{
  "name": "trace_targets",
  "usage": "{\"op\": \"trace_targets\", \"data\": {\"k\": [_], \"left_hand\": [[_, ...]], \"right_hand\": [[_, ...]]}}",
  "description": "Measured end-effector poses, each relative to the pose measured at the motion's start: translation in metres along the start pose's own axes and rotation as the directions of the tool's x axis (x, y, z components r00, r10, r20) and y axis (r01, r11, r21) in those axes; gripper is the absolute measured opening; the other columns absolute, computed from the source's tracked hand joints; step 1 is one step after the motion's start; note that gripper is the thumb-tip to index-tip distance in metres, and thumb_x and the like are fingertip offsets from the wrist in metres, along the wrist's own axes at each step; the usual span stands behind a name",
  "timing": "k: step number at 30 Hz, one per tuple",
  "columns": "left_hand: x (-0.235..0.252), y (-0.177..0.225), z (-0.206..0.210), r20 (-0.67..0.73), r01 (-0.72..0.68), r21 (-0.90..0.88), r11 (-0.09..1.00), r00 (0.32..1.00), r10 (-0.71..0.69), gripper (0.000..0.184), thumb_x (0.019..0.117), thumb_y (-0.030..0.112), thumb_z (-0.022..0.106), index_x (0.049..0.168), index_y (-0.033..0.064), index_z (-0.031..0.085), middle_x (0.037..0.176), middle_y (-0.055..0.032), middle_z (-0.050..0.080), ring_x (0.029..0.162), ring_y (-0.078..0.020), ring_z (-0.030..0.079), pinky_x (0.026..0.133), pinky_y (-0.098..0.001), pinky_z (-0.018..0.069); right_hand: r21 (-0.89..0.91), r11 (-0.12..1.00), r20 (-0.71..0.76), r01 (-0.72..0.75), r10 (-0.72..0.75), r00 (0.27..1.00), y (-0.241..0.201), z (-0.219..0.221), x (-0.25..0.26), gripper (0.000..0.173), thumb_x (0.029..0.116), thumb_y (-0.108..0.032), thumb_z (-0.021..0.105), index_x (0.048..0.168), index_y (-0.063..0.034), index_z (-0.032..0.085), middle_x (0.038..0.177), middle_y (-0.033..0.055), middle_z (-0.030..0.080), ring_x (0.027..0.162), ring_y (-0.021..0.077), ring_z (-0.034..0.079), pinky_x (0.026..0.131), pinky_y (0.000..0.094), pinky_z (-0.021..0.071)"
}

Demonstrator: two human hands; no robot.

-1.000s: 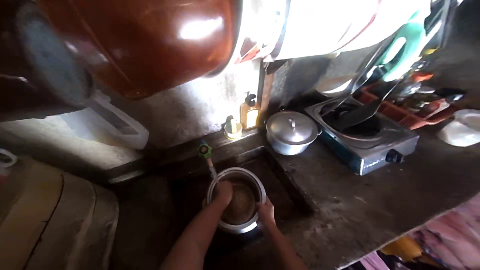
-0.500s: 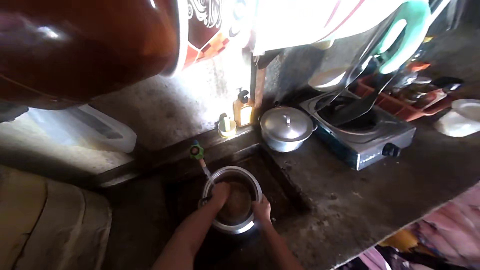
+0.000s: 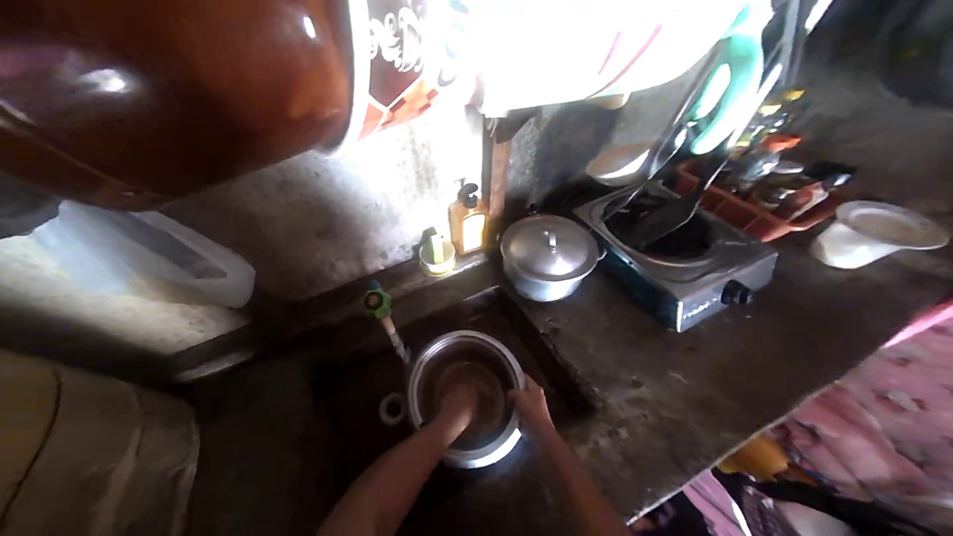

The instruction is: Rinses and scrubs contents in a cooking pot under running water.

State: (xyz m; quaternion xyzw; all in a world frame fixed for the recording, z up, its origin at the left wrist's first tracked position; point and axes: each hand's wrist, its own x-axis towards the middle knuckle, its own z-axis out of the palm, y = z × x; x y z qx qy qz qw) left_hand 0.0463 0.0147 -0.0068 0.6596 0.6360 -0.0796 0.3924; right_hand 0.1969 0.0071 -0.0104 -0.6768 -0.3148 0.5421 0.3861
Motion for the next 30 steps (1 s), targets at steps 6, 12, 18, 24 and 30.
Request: {"op": "trace_targets", "data": {"k": [6,12,18,24,30], "left_hand": [[0.038,0.032,-0.019,-0.045,0.132,0.111,0.985,0.991,-0.127,0.034,0.1029,0.019,0.055,0.131,0.0009,0.063,0.133,-0.0247,0.063,0.124,-0.0432,0.061,0.097,-0.0625,0.0506],[0.046,0.06,0.002,0.025,0.107,0.236,0.966,0.993,-0.116,0.032,0.1052,0.018,0.051,0.13,0.0031,0.064,0.137,-0.0231,0.061,0.124,-0.0445,0.06,0.092,-0.0637,0.0523],[0.038,0.064,-0.004,0.148,0.026,0.367,0.93,0.985,-0.086,0.033,0.105,0.015,0.05,0.133,0.0027,0.062,0.14,-0.0228,0.059,0.127,-0.0445,0.058,0.095,-0.0646,0.0507],[0.014,0.065,0.018,0.191,0.017,0.261,0.965,0.979,-0.069,0.044,0.1041,0.023,0.055,0.141,-0.0003,0.055,0.148,-0.0261,0.051,0.134,-0.0465,0.051,0.101,-0.0664,0.0466],[0.042,0.067,0.011,0.105,0.036,0.334,0.942,0.992,-0.076,0.035,0.1051,0.022,0.052,0.133,0.0036,0.062,0.14,-0.023,0.059,0.127,-0.0442,0.058,0.094,-0.0646,0.0514]], "right_hand": [[-0.177,0.984,0.147,0.013,0.013,0.989,-0.016,-0.052,0.019,0.051,0.0858,0.013,0.061,0.135,0.0003,0.059,0.122,0.0222,0.065,0.104,0.0288,0.066,0.088,0.0481,0.0555],[-0.659,0.751,0.115,0.049,0.036,0.993,-0.036,-0.047,0.028,0.062,0.0914,-0.001,0.066,0.15,-0.0046,0.045,0.142,0.0259,0.056,0.131,0.0405,0.057,0.107,0.0566,0.0474],[-0.831,0.55,0.003,-0.081,0.15,0.989,-0.056,-0.028,0.018,0.07,0.095,-0.009,0.063,0.157,-0.0216,0.034,0.138,0.0216,0.06,0.124,0.0404,0.063,0.096,0.0581,0.0543],[-0.833,0.544,-0.013,-0.101,0.164,0.986,-0.057,-0.025,0.018,0.068,0.0957,-0.008,0.06,0.157,-0.024,0.035,0.134,0.0199,0.064,0.121,0.0395,0.065,0.094,0.0573,0.0557],[-0.835,0.538,-0.02,-0.113,0.176,0.984,-0.056,-0.024,0.017,0.068,0.0957,-0.009,0.061,0.157,-0.0251,0.035,0.133,0.0187,0.065,0.121,0.0388,0.065,0.094,0.0571,0.0557]]}}
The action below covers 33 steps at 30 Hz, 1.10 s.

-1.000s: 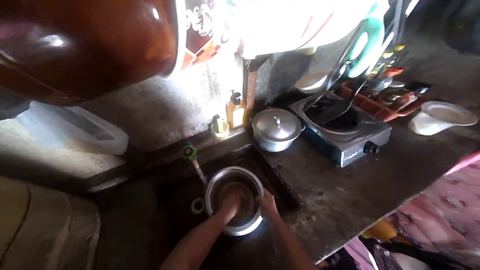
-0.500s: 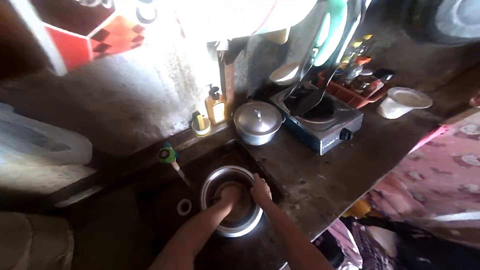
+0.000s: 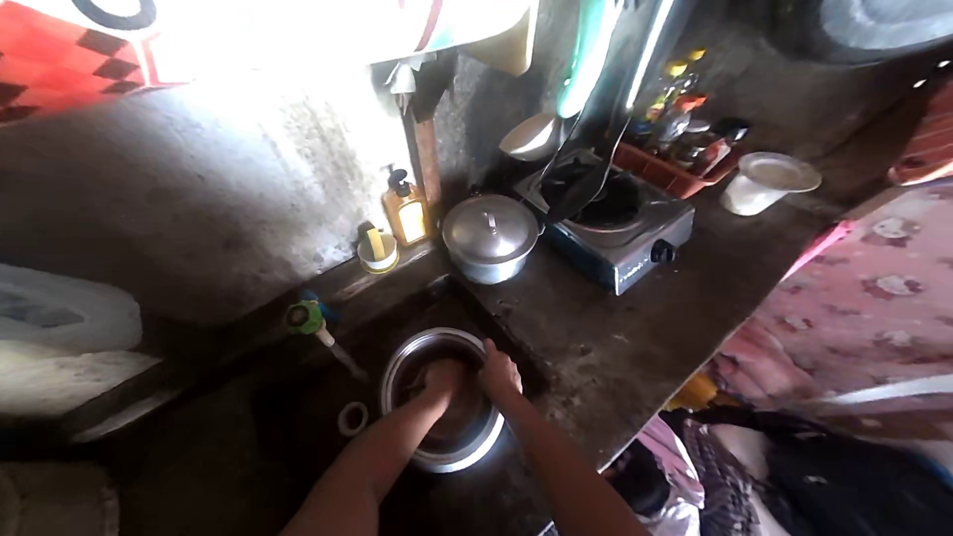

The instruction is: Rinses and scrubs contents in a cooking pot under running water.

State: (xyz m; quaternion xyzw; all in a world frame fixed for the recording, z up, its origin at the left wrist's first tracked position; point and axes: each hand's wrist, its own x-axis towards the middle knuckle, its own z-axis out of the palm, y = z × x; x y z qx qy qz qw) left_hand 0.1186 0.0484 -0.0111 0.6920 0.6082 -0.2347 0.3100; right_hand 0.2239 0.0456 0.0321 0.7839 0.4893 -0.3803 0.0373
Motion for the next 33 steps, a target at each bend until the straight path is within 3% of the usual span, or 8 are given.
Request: {"op": "trace_targets", "data": {"k": [3,9,13,16,20,24,28,33], "left_hand": [[-0.02,0.002,0.014,0.053,-0.048,-0.041,0.998,0.997,0.05,0.045,0.1035,0.027,0.056,0.14,-0.0004,0.057,0.147,-0.027,0.051,0.134,-0.0471,0.05,0.102,-0.0663,0.0464],[-0.002,0.002,-0.007,0.012,0.021,0.034,0.999,1.0,-0.022,0.034,0.1041,0.02,0.053,0.133,0.0033,0.062,0.139,-0.023,0.059,0.126,-0.0447,0.059,0.093,-0.0643,0.0521],[-0.01,-0.002,0.008,0.077,-0.019,0.029,0.999,0.997,0.016,0.04,0.1044,0.021,0.054,0.139,0.0015,0.057,0.143,-0.0251,0.055,0.13,-0.0459,0.054,0.098,-0.0666,0.0479],[-0.001,-0.013,-0.01,0.001,0.045,0.045,0.998,0.999,-0.045,0.032,0.1041,0.017,0.052,0.129,0.0033,0.064,0.136,-0.0223,0.062,0.124,-0.0429,0.061,0.092,-0.0625,0.0531],[-0.026,-0.014,0.01,0.056,-0.023,-0.035,0.999,0.998,0.025,0.042,0.1042,0.022,0.054,0.141,0.0016,0.056,0.146,-0.0237,0.054,0.132,-0.0446,0.054,0.099,-0.0651,0.0487],[-0.009,-0.02,-0.003,-0.008,0.024,-0.004,1.0,1.0,-0.024,0.034,0.1057,0.019,0.049,0.134,0.0044,0.062,0.139,-0.0219,0.06,0.126,-0.0432,0.059,0.096,-0.0634,0.0514],[-0.029,-0.012,0.008,0.048,-0.018,-0.047,0.999,0.999,0.021,0.04,0.1049,0.021,0.052,0.14,0.0003,0.057,0.145,-0.0252,0.054,0.131,-0.0457,0.054,0.099,-0.0655,0.0483],[-0.009,-0.021,-0.007,-0.003,0.05,0.024,0.998,0.999,-0.05,0.032,0.1041,0.018,0.052,0.131,0.0043,0.064,0.137,-0.0217,0.061,0.125,-0.0433,0.06,0.094,-0.063,0.0526]], "right_hand": [[0.004,1.0,-0.002,0.0,0.0,1.0,-0.002,0.0,0.001,0.068,0.096,-0.01,0.06,0.157,-0.0262,0.035,0.132,0.0182,0.065,0.12,0.0379,0.066,0.093,0.0566,0.0562],[0.023,1.0,-0.009,0.004,-0.004,1.0,0.0,0.004,0.001,0.069,0.0944,-0.009,0.062,0.157,-0.0258,0.036,0.133,0.0191,0.065,0.12,0.0394,0.065,0.092,0.0587,0.0559],[0.007,1.0,0.001,0.007,-0.007,1.0,-0.001,0.003,0.001,0.07,0.094,-0.011,0.063,0.157,-0.0264,0.036,0.132,0.0178,0.066,0.12,0.0379,0.066,0.093,0.0576,0.0559],[0.003,1.0,0.003,0.004,-0.004,1.0,0.0,0.002,0.0,0.069,0.0956,-0.01,0.06,0.158,-0.0264,0.034,0.134,0.0178,0.065,0.121,0.0377,0.065,0.094,0.0569,0.0556],[0.002,1.0,0.001,0.011,-0.011,1.0,-0.002,0.001,-0.001,0.067,0.095,-0.011,0.061,0.156,-0.0258,0.036,0.131,0.0176,0.066,0.119,0.0375,0.066,0.092,0.0566,0.0561],[-0.003,1.0,0.009,0.008,-0.008,1.0,-0.002,0.002,-0.002,0.07,0.095,-0.01,0.061,0.157,-0.0253,0.034,0.134,0.0183,0.064,0.122,0.038,0.065,0.093,0.0564,0.0559],[0.003,1.0,0.009,0.017,-0.017,1.0,-0.002,0.0,-0.002,0.068,0.0951,-0.01,0.061,0.156,-0.0249,0.036,0.133,0.0178,0.065,0.121,0.0377,0.065,0.093,0.0566,0.056],[0.009,1.0,0.004,0.007,-0.007,1.0,-0.001,0.003,0.001,0.068,0.0955,-0.01,0.06,0.157,-0.0265,0.035,0.133,0.0172,0.065,0.121,0.0372,0.066,0.093,0.0563,0.056]]}}
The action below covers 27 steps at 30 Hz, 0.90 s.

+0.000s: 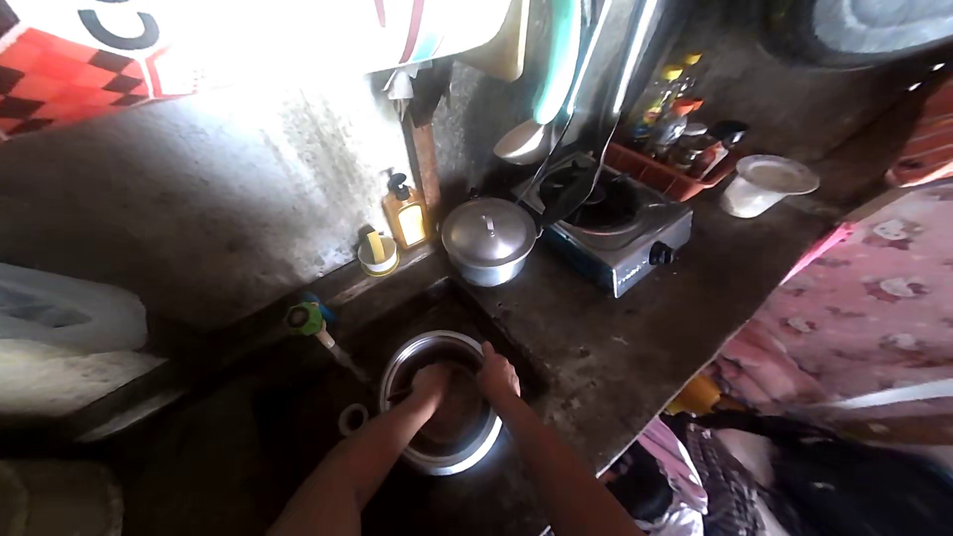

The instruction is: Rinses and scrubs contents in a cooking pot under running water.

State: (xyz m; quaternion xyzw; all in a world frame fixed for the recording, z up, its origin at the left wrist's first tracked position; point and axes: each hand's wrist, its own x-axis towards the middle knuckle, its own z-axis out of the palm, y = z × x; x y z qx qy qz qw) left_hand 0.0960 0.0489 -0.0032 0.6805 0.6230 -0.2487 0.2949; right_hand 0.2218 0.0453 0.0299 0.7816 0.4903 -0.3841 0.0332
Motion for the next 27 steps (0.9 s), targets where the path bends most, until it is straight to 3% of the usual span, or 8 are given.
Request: {"op": "trace_targets", "data": {"k": [4,8,12,15,19,23,25,27], "left_hand": [[-0.019,-0.001,0.012,0.085,-0.084,-0.026,0.996,0.993,0.086,0.039,0.1051,0.02,0.053,0.139,0.0018,0.058,0.142,-0.0254,0.056,0.13,-0.0464,0.054,0.099,-0.0674,0.0472],[-0.002,-0.007,0.0,0.015,0.005,-0.023,1.0,1.0,-0.004,0.032,0.1045,0.018,0.051,0.13,0.0028,0.064,0.136,-0.0234,0.062,0.125,-0.0442,0.06,0.094,-0.064,0.052],[-0.017,-0.003,0.017,0.076,-0.091,-0.033,0.995,0.993,0.094,0.04,0.1055,0.021,0.052,0.141,0.0031,0.056,0.144,-0.0242,0.055,0.131,-0.0454,0.054,0.1,-0.0669,0.0473],[-0.001,-0.009,0.001,-0.013,0.007,-0.043,0.999,1.0,-0.008,0.033,0.1049,0.018,0.051,0.132,0.0045,0.063,0.137,-0.0225,0.062,0.125,-0.0438,0.06,0.095,-0.0636,0.0519],[-0.022,-0.001,0.012,0.101,-0.08,-0.003,0.997,0.992,0.08,0.039,0.1047,0.02,0.053,0.138,0.0009,0.058,0.143,-0.026,0.056,0.13,-0.0467,0.055,0.099,-0.0675,0.0473],[-0.007,-0.01,-0.003,0.029,0.023,-0.002,1.0,0.999,-0.023,0.033,0.1047,0.019,0.051,0.13,0.0027,0.064,0.136,-0.023,0.062,0.125,-0.0437,0.06,0.094,-0.0638,0.0521],[-0.01,-0.008,0.002,0.075,-0.006,0.038,0.999,0.997,0.003,0.033,0.1043,0.018,0.051,0.129,0.0003,0.064,0.137,-0.0243,0.061,0.126,-0.045,0.059,0.095,-0.0649,0.0511],[-0.021,-0.012,0.008,0.143,-0.078,0.049,0.996,0.987,0.07,0.035,0.1054,0.017,0.051,0.136,0.0004,0.06,0.142,-0.0256,0.057,0.13,-0.0472,0.054,0.1,-0.0682,0.0464]], "right_hand": [[0.006,1.0,-0.006,0.012,-0.012,1.0,0.0,-0.002,-0.002,0.067,0.0947,-0.01,0.061,0.155,-0.0251,0.037,0.132,0.019,0.065,0.119,0.0387,0.066,0.092,0.0573,0.0563],[-0.005,1.0,-0.003,0.012,-0.012,1.0,0.002,0.0,0.001,0.067,0.0956,-0.011,0.061,0.156,-0.0251,0.035,0.132,0.0181,0.066,0.12,0.0374,0.066,0.093,0.0567,0.0561],[-0.004,1.0,-0.006,0.014,-0.014,1.0,0.001,-0.001,-0.001,0.069,0.095,-0.01,0.062,0.157,-0.0254,0.035,0.132,0.0183,0.066,0.12,0.038,0.066,0.093,0.0567,0.0562],[-0.004,1.0,-0.006,0.006,-0.006,1.0,0.001,0.0,-0.001,0.069,0.095,-0.011,0.061,0.157,-0.0266,0.035,0.133,0.0177,0.065,0.12,0.0376,0.066,0.093,0.0565,0.0561],[-0.009,1.0,-0.001,0.001,-0.001,1.0,0.0,-0.001,-0.001,0.068,0.0958,-0.01,0.06,0.157,-0.0275,0.035,0.133,0.0172,0.065,0.12,0.0369,0.066,0.093,0.0564,0.0563],[-0.001,1.0,0.004,0.002,-0.002,1.0,0.0,0.001,-0.001,0.069,0.0955,-0.009,0.06,0.157,-0.0269,0.035,0.134,0.0174,0.065,0.121,0.0373,0.065,0.093,0.0563,0.056],[-0.009,1.0,0.003,0.005,-0.005,1.0,0.001,-0.001,0.0,0.068,0.0955,-0.01,0.06,0.156,-0.0273,0.036,0.133,0.0172,0.065,0.121,0.0373,0.066,0.093,0.0564,0.0561],[-0.017,1.0,0.009,0.008,-0.007,1.0,-0.001,-0.001,0.0,0.068,0.096,-0.011,0.061,0.156,-0.0275,0.035,0.134,0.0171,0.065,0.121,0.0377,0.066,0.093,0.0569,0.0559]]}}
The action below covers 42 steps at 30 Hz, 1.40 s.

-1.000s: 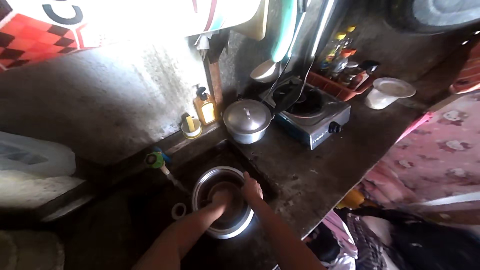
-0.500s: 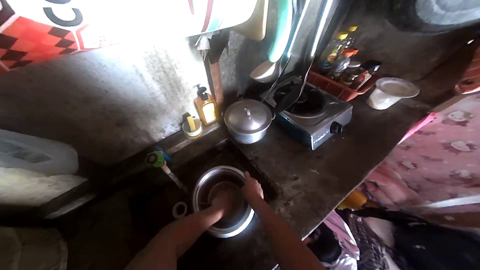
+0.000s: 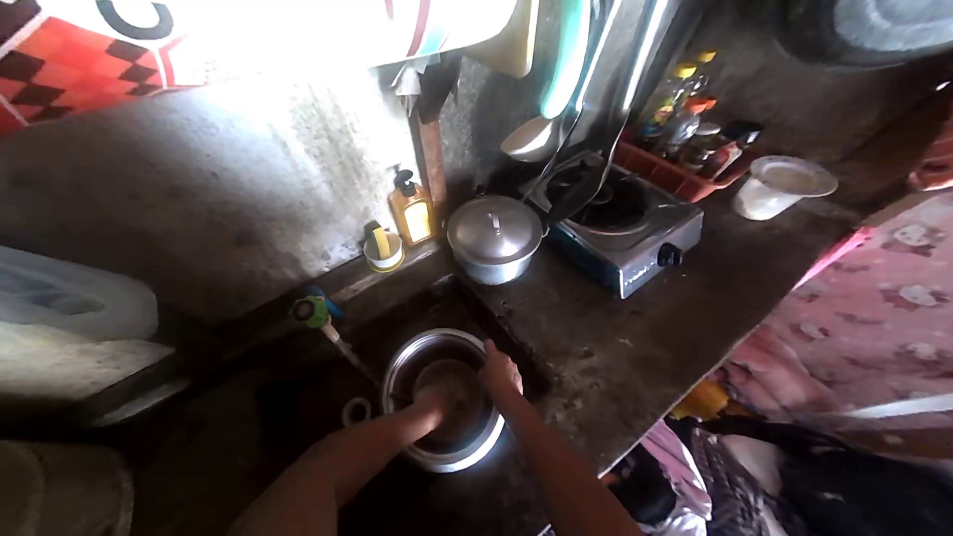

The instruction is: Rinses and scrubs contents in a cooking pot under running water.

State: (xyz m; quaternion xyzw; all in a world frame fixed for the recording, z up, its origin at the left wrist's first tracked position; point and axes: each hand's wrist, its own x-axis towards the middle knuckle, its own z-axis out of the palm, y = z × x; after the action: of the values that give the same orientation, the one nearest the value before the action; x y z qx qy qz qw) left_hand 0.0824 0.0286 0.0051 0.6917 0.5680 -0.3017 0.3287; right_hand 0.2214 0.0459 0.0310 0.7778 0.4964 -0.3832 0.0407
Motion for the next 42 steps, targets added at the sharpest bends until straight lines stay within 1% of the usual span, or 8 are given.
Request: {"op": "trace_targets", "data": {"k": [4,9,12,16,20,25,29,42], "left_hand": [[0.013,-0.014,-0.014,-0.129,0.115,-0.076,0.99,0.984,-0.124,0.032,0.1045,0.018,0.05,0.128,0.0023,0.065,0.134,-0.0231,0.063,0.124,-0.0434,0.061,0.094,-0.0629,0.0526],[0.003,0.0,0.007,-0.076,0.002,-0.125,0.992,0.997,-0.011,0.037,0.1058,0.02,0.051,0.137,0.0021,0.06,0.142,-0.024,0.058,0.13,-0.0449,0.055,0.101,-0.0656,0.047],[0.012,-0.008,-0.011,-0.147,0.117,-0.151,0.981,0.979,-0.14,0.032,0.1048,0.017,0.05,0.129,0.0028,0.065,0.135,-0.0226,0.063,0.125,-0.0427,0.061,0.096,-0.0617,0.0523],[0.002,0.0,0.004,-0.093,0.007,-0.14,0.99,0.995,-0.02,0.037,0.1063,0.017,0.049,0.137,0.0009,0.059,0.142,-0.0245,0.058,0.131,-0.0446,0.055,0.103,-0.0644,0.047],[0.017,-0.009,-0.013,-0.178,0.129,-0.21,0.969,0.97,-0.168,0.031,0.1044,0.018,0.051,0.127,0.0025,0.066,0.134,-0.0226,0.063,0.124,-0.0418,0.061,0.095,-0.0614,0.0526],[0.005,0.013,0.009,-0.105,0.014,-0.155,0.988,0.994,-0.03,0.039,0.1047,0.018,0.052,0.14,0.0015,0.058,0.144,-0.0242,0.056,0.132,-0.0441,0.054,0.103,-0.0642,0.047],[0.019,0.007,-0.013,-0.182,0.112,-0.17,0.979,0.973,-0.143,0.032,0.1044,0.017,0.051,0.13,0.0035,0.064,0.136,-0.0222,0.062,0.125,-0.0424,0.06,0.095,-0.0615,0.0523],[0.016,0.036,-0.01,-0.151,0.082,-0.165,0.983,0.983,-0.107,0.037,0.1047,0.02,0.053,0.137,0.0034,0.06,0.144,-0.0225,0.057,0.13,-0.0438,0.055,0.098,-0.0638,0.0492]], "right_hand": [[-0.008,1.0,-0.009,0.006,-0.006,1.0,0.0,0.002,0.0,0.069,0.0946,-0.011,0.062,0.157,-0.0272,0.035,0.132,0.0171,0.066,0.12,0.0375,0.066,0.092,0.056,0.0565],[-0.002,1.0,-0.019,0.013,-0.013,1.0,0.0,0.0,0.0,0.068,0.0953,-0.012,0.062,0.156,-0.025,0.036,0.131,0.0184,0.066,0.12,0.0388,0.066,0.093,0.0569,0.0561],[-0.006,1.0,-0.019,0.013,-0.013,1.0,0.001,0.002,-0.001,0.068,0.0953,-0.01,0.061,0.156,-0.0252,0.036,0.131,0.0181,0.066,0.12,0.0384,0.066,0.093,0.0565,0.0562],[-0.007,1.0,-0.014,-0.002,0.002,1.0,-0.001,0.0,0.0,0.067,0.0953,-0.011,0.06,0.156,-0.0266,0.036,0.131,0.0176,0.067,0.119,0.0365,0.067,0.092,0.056,0.0564],[-0.011,1.0,-0.019,0.0,0.0,1.0,0.001,0.003,-0.001,0.066,0.0954,-0.011,0.06,0.156,-0.0262,0.036,0.131,0.0175,0.067,0.119,0.0365,0.067,0.092,0.0556,0.0565],[0.0,1.0,-0.022,0.01,-0.01,1.0,0.001,0.001,-0.001,0.068,0.0948,-0.01,0.061,0.156,-0.0261,0.036,0.131,0.0167,0.066,0.119,0.0362,0.067,0.092,0.0562,0.0564],[0.007,1.0,-0.017,0.01,-0.009,1.0,0.001,0.001,-0.002,0.068,0.095,-0.01,0.06,0.157,-0.027,0.036,0.132,0.0169,0.066,0.12,0.0369,0.066,0.093,0.056,0.0563],[0.013,1.0,-0.041,0.007,-0.006,0.999,0.003,0.002,0.001,0.067,0.0948,-0.011,0.061,0.155,-0.0273,0.038,0.13,0.0171,0.067,0.118,0.0377,0.067,0.092,0.057,0.0567]]}}
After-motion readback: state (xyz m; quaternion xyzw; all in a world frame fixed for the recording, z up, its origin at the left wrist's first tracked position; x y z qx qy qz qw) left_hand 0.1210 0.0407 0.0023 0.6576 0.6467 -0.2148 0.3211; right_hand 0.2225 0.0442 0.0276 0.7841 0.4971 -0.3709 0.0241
